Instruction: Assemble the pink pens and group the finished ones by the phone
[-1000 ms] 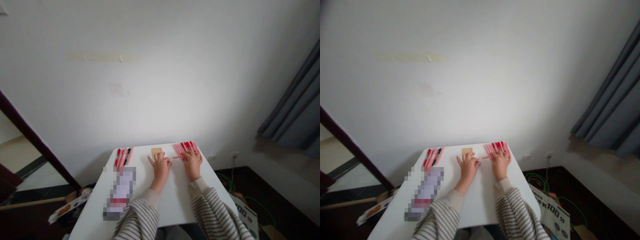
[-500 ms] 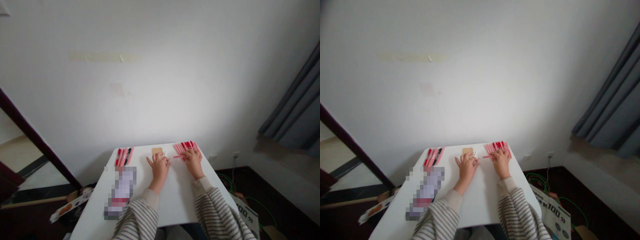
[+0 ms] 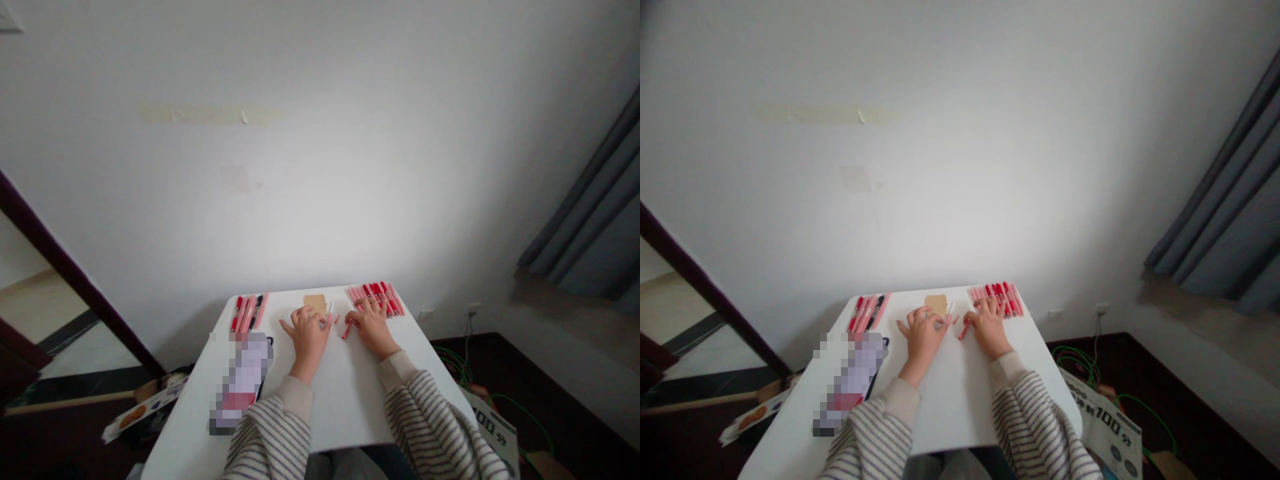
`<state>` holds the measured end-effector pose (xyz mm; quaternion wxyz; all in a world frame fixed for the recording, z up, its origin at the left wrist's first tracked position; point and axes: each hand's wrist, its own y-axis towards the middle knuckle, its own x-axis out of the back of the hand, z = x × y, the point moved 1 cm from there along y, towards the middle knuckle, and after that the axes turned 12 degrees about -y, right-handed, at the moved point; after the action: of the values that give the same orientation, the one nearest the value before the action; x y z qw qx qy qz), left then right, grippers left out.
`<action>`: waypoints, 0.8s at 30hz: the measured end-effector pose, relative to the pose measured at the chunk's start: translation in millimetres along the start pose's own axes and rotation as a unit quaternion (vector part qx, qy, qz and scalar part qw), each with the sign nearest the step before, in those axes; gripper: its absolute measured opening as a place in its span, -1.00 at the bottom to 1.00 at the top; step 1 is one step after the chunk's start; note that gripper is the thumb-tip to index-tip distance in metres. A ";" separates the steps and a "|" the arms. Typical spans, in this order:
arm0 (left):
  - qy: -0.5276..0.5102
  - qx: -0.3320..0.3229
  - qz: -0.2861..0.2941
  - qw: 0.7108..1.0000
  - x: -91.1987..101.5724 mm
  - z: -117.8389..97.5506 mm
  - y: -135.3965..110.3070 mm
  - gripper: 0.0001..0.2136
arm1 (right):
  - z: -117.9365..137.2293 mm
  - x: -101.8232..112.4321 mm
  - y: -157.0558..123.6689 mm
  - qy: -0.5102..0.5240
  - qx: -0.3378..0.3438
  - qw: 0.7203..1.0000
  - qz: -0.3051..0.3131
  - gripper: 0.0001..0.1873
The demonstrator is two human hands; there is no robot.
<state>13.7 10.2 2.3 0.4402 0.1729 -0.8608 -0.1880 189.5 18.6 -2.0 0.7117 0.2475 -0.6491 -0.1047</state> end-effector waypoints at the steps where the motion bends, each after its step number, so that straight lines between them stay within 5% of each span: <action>1: 0.000 0.000 0.000 1.000 0.5 -1.3 -0.4 -0.75 | 0.4 0.0 0.3 -0.003 -0.001 1.000 -0.005 -0.78; 24: -0.056 -0.020 0.030 0.998 0.9 -8.2 2.1 -0.79 | -11.5 -14.7 3.2 0.042 -0.014 0.994 -0.102 -0.60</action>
<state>19.7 10.2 8.3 0.4003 0.1275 -0.8849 -0.2012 198.2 30.8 -13.7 0.7273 0.3067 -0.5883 -0.1755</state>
